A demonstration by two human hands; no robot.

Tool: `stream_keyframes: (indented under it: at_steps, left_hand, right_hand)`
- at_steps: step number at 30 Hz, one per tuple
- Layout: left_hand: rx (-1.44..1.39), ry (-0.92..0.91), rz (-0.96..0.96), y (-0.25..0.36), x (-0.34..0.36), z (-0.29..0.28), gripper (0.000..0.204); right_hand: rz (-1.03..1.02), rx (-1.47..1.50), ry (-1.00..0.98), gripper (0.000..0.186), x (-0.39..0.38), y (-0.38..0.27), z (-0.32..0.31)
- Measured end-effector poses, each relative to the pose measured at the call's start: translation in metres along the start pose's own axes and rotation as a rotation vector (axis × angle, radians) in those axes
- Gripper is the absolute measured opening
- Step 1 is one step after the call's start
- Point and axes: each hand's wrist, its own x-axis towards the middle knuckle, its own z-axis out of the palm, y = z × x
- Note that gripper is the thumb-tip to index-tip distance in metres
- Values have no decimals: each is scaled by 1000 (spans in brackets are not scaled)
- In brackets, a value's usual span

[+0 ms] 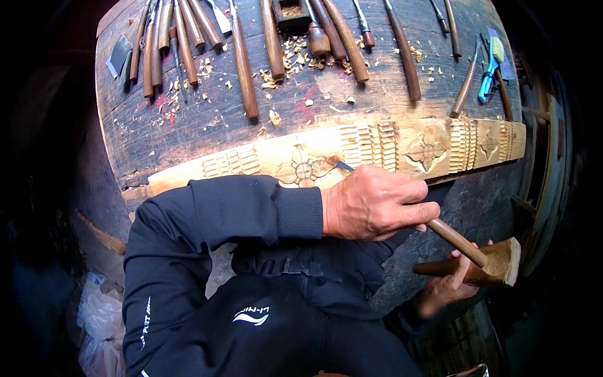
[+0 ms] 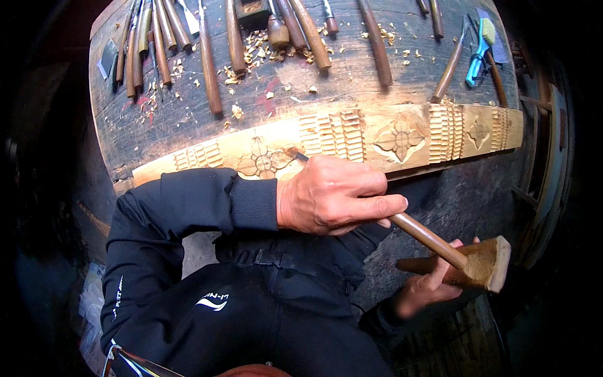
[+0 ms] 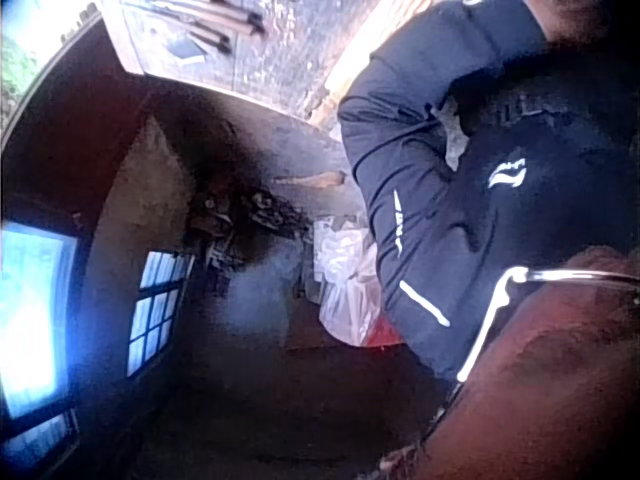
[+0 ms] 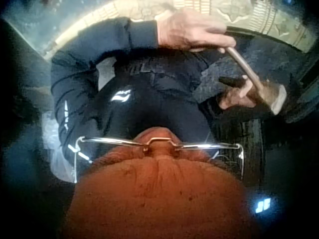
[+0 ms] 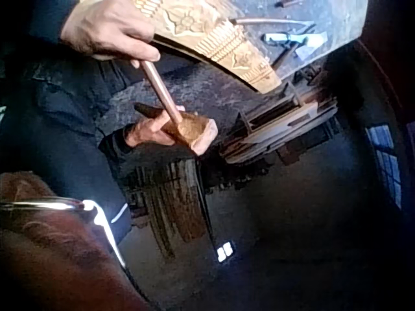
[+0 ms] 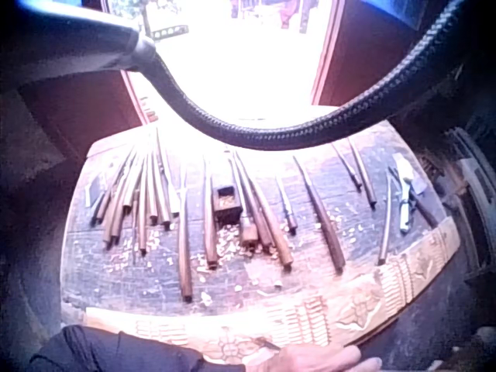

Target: The person carves a floral design into a wooden plank using a chisel and a wooden mallet.

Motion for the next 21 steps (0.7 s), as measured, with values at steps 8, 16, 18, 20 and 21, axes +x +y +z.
stream_keyframes:
  at_steps: [8,16,18,20,21]
  left_hand:
    - [-15,14,-3,1,0,-1,28]
    - [22,-10,-11,1,1,-4,29]
    - [33,-21,-10,1,1,-3,29]
    - [39,-29,-11,0,2,-1,29]
    - [45,-30,-17,0,1,-1,29]
  right_hand:
    - [-464,-373,-67,53,8,18,-28]
    - [-138,-115,18,50,12,9,-18]
    - [-59,-56,14,60,13,11,-25]
    - [-23,-246,-41,59,2,17,-23]
    - [10,-250,-74,59,-1,21,-22]
